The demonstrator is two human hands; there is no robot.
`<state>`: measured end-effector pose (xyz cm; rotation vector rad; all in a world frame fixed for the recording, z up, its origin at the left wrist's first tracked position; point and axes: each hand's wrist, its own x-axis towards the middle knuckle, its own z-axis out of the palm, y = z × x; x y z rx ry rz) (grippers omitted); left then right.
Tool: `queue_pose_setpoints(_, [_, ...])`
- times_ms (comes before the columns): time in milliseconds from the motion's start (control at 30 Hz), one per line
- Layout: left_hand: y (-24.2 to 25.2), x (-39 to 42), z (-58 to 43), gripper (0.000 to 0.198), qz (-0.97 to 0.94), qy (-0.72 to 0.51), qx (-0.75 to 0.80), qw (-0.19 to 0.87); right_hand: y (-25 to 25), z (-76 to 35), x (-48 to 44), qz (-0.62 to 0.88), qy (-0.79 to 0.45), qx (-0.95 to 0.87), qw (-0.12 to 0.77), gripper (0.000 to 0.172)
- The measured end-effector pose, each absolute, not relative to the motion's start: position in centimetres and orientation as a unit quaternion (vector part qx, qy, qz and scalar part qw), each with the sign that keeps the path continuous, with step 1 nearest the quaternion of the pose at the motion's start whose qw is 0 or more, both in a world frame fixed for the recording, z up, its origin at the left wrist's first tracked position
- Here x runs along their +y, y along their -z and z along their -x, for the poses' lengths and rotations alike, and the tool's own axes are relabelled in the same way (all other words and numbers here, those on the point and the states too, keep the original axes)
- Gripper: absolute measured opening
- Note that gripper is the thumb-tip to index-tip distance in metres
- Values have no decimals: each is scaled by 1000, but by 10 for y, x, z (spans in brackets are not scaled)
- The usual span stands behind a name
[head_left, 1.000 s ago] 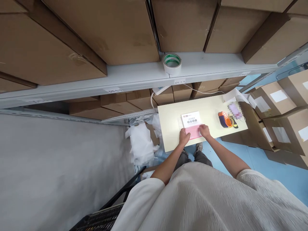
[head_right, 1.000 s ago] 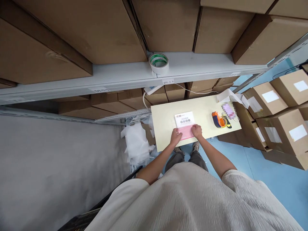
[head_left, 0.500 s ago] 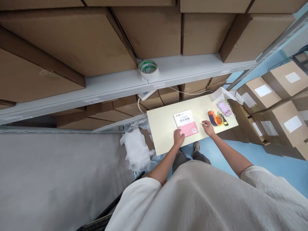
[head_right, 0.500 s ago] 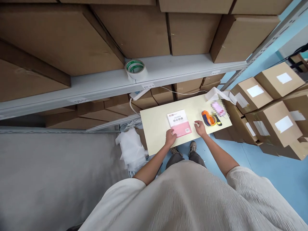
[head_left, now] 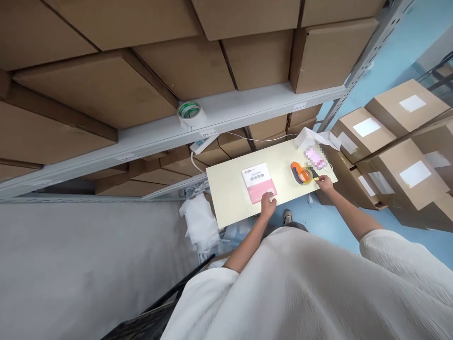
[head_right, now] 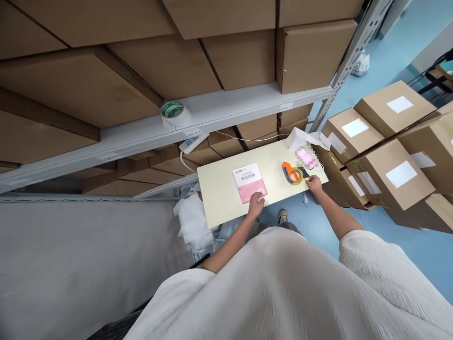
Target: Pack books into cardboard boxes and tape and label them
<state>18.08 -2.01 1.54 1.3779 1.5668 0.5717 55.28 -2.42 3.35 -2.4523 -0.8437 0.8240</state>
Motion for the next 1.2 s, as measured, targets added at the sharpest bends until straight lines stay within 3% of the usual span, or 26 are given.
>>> queue_pose_setpoints(267, [-35, -44, -193, 29, -559, -179, 662, 467, -8, -555, -17, 865, -258, -418, 105, 35])
queue_pose_setpoints(600, [-46, -55, -182, 28, -559, -147, 688, 440, 1, -559, -13, 833, -245, -485, 104, 26])
queue_pose_setpoints(800, [-45, -45, -186, 28, -564, -160, 677, 446, -22, -560, -16, 853, -289, -366, 235, 38])
queue_pose_setpoints(967, [-42, -39, -187, 28, -571, -171, 661, 456, -63, -531, 0, 767, -374, -292, 432, 70])
queue_pose_setpoints(1067, [-42, -37, -179, 29, -574, -179, 653, 460, -92, -492, 14, 684, -446, -309, 487, 85])
queue_pose_setpoints(1133, [-41, -36, -167, 31, -574, -186, 650, 462, -107, -459, 19, 625, -522, -309, 491, 83])
queue_pose_setpoints(1200, [-39, -35, -149, 32, -575, -192, 648, 460, -116, -423, 20, 568, -607, -299, 469, 68])
